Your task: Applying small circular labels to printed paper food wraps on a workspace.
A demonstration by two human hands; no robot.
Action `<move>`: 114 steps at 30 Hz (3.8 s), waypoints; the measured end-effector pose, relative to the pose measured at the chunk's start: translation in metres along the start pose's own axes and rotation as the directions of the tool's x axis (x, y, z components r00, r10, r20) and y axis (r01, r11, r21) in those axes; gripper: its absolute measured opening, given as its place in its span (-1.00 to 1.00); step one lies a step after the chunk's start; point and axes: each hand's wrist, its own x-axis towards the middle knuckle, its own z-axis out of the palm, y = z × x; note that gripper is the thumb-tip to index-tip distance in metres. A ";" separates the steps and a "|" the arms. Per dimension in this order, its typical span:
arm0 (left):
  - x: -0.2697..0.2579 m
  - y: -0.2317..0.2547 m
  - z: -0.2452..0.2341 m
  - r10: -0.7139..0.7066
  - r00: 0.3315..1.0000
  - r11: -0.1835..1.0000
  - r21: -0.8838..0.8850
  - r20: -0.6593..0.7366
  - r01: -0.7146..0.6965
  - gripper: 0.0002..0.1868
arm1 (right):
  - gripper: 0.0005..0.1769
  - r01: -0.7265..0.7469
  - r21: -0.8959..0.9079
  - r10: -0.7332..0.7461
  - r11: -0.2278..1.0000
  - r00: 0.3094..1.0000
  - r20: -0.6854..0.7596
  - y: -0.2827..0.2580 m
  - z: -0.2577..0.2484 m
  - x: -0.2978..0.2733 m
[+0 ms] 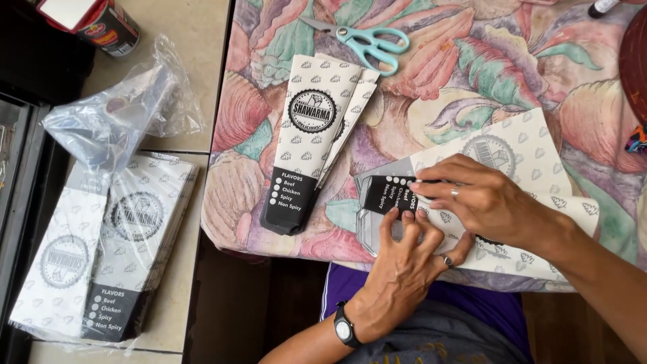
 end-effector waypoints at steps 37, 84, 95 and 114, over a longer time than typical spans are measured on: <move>-0.001 -0.001 0.013 -0.018 0.986 0.999 -0.041 -0.164 0.011 -0.41 | -0.38 0.043 -0.117 -0.048 0.992 0.998 -0.037 0.036 -0.033 -0.096; 0.040 -0.016 -0.009 0.404 0.907 0.800 0.433 0.122 -0.415 -0.48 | -0.69 -0.554 0.103 0.524 0.826 0.688 -0.502 0.060 0.001 -0.254; 0.037 -0.044 -0.002 0.359 0.926 0.917 0.230 -0.117 -0.327 -0.36 | -0.69 -0.600 -0.154 0.419 0.785 0.698 -0.581 0.029 0.001 -0.225; 0.040 -0.143 0.025 -0.610 0.790 0.717 0.468 0.064 0.516 -0.09 | -0.87 -0.597 -0.049 0.395 0.801 0.588 -0.705 -0.002 0.014 -0.221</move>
